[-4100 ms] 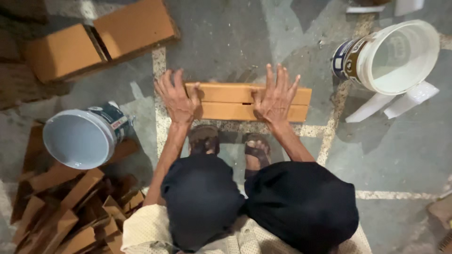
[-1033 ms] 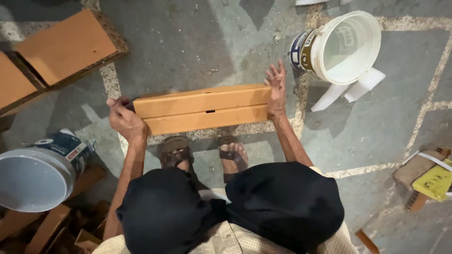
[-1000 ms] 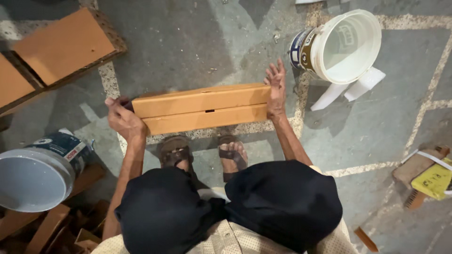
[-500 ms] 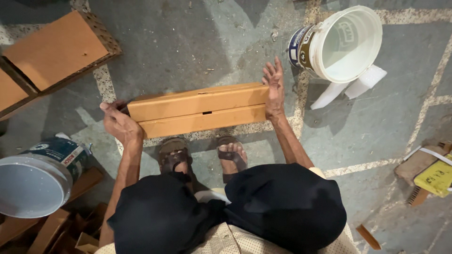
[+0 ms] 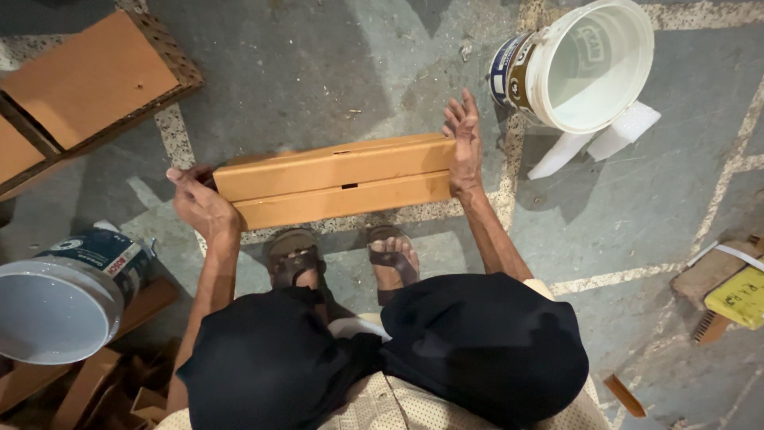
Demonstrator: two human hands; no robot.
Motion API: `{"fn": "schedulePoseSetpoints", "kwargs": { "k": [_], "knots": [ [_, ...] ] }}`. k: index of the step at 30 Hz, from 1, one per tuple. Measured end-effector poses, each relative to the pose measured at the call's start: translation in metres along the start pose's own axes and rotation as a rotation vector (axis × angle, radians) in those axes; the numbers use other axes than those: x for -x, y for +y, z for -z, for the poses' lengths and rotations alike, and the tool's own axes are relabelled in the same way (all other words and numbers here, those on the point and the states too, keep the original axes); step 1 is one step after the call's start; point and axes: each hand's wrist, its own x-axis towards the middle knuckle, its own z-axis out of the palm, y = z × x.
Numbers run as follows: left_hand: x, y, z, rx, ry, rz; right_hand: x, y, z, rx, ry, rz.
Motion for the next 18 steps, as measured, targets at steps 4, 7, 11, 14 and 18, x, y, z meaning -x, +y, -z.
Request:
{"fn": "schedulePoseSetpoints", "kwargs": {
  "k": [4, 7, 11, 14, 18],
  "knots": [
    [0.0028, 0.0005, 0.003, -0.01, -0.014, -0.042, -0.0032, 0.0, 0.0, -0.007, 0.001, 0.007],
    [0.0006, -0.0026, 0.0019, -0.013, -0.006, 0.0, -0.0028, 0.0026, 0.0013, -0.019, -0.004, -0.001],
    [-0.0015, -0.0063, 0.0003, -0.048, 0.023, 0.008, -0.0041, 0.0068, 0.0018, -0.034, 0.001, 0.002],
    [-0.0011, -0.0049, 0.0011, -0.026, 0.004, 0.056, -0.0041, 0.0077, 0.0022, -0.038, 0.0, 0.01],
    [0.0, -0.0019, 0.0015, -0.033, -0.004, 0.047, -0.0042, 0.0061, 0.0021, -0.022, 0.003, 0.004]
  ]
}}
